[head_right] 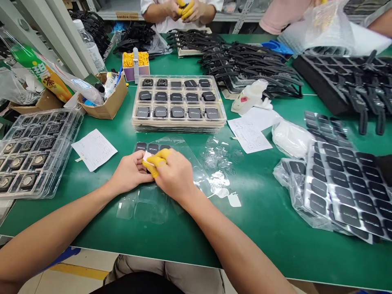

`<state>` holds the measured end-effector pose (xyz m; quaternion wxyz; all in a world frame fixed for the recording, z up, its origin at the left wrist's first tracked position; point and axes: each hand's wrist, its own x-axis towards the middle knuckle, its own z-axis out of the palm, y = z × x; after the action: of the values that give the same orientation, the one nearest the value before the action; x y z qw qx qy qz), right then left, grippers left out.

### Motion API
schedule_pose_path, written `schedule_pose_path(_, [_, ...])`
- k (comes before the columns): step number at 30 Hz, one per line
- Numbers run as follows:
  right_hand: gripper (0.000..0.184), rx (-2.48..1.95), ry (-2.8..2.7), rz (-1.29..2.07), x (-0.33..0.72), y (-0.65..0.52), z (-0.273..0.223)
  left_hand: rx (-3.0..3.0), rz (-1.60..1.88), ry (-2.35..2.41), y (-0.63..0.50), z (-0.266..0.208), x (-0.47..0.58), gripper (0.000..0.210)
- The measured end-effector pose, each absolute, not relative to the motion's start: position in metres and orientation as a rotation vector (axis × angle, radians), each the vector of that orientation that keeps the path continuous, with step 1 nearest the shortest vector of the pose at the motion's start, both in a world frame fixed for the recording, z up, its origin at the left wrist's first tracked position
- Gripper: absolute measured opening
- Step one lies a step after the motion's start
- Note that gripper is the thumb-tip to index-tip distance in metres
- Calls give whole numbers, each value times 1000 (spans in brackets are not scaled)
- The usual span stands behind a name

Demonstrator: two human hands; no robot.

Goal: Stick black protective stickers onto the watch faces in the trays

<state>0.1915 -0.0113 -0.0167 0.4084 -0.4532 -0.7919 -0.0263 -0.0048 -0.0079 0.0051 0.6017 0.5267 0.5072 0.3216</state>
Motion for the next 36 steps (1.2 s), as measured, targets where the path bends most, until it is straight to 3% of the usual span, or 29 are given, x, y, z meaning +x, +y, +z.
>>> schedule_pose_path(5, [22, -1295, -1951, -172, 189, -14, -16, 1195, 768, 1170, -9, 4, -4, 55])
schedule_pose_path(9, [21, -1265, -1993, -74, 188, -12, -18, 1236, 751, 1173, -8, 4, -5, 46])
schedule_pose_path(16, [25, -1830, -1900, -224, 238, 1, -19, 1198, 757, 1181, -10, 4, -5, 58])
schedule_pose_path(19, [28, -1679, -1899, -36, 219, 8, -24, 1166, 801, 1177, -12, 6, -3, 61])
schedule_pose_path(26, [13, -1674, -1798, 411, 187, 17, -32, 1173, 830, 1140, -15, 8, -1, 62])
schedule_pose_path(32, [43, -1431, -1435, 787, 195, 14, -26, 1277, 1101, 1055, -1, 17, -16, 66])
schedule_pose_path(36, [42, -1348, -1380, 880, 190, 7, -25, 1539, 1306, 1284, 21, 22, -37, 56])
